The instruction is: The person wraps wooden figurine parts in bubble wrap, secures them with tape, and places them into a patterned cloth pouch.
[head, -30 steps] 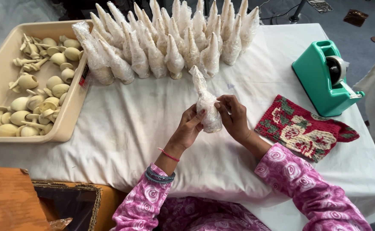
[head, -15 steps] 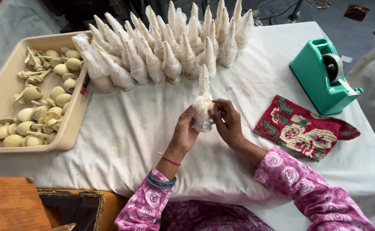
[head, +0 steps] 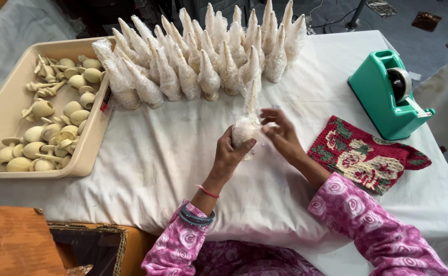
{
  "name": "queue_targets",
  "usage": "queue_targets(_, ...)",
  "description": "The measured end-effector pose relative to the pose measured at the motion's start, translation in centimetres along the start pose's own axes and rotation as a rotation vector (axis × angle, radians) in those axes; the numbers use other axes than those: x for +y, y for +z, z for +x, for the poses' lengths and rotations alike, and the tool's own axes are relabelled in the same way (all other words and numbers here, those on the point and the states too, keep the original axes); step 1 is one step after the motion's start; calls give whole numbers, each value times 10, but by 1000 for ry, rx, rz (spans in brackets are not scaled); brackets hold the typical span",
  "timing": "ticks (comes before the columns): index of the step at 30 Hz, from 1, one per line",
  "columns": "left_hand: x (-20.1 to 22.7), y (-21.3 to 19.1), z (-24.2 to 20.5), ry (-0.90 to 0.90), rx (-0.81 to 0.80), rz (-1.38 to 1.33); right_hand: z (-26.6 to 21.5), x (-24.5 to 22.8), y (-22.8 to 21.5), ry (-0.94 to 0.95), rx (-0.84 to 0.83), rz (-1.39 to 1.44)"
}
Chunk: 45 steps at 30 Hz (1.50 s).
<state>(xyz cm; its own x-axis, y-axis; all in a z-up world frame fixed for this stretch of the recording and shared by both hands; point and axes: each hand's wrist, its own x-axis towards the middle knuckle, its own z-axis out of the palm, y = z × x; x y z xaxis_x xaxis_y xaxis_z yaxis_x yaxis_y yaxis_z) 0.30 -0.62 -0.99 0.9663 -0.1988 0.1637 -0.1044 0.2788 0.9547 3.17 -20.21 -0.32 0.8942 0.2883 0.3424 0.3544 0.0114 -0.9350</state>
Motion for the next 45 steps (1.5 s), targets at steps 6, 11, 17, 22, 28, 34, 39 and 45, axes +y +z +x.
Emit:
queue_targets(6,8,13,-4,351,180,667,-1,-18,12,-18,302,-203)
queue_targets(11,12,13,-4,165,85,397,1,-9,20,65,220,-85)
queue_targets(17,4,10,-5,-94,-141,-221,0,-25,17,166,89,262)
queue_targets(22,4,5,-3,-159,-183,-335,-1,-7,11,222,-63,285)
queue_targets(28,7,-3,2,-45,-83,-306,-11,10,2,45,125,118)
queue_targets(34,9,-3,2,-30,-22,-240,-13,-9,11,-98,52,22)
queue_targets(39,7,-4,-1,-25,-70,-405,-10,-4,9,96,26,306)
queue_targets(45,8,-7,0,-210,-50,-458,-9,0,11,263,36,439)
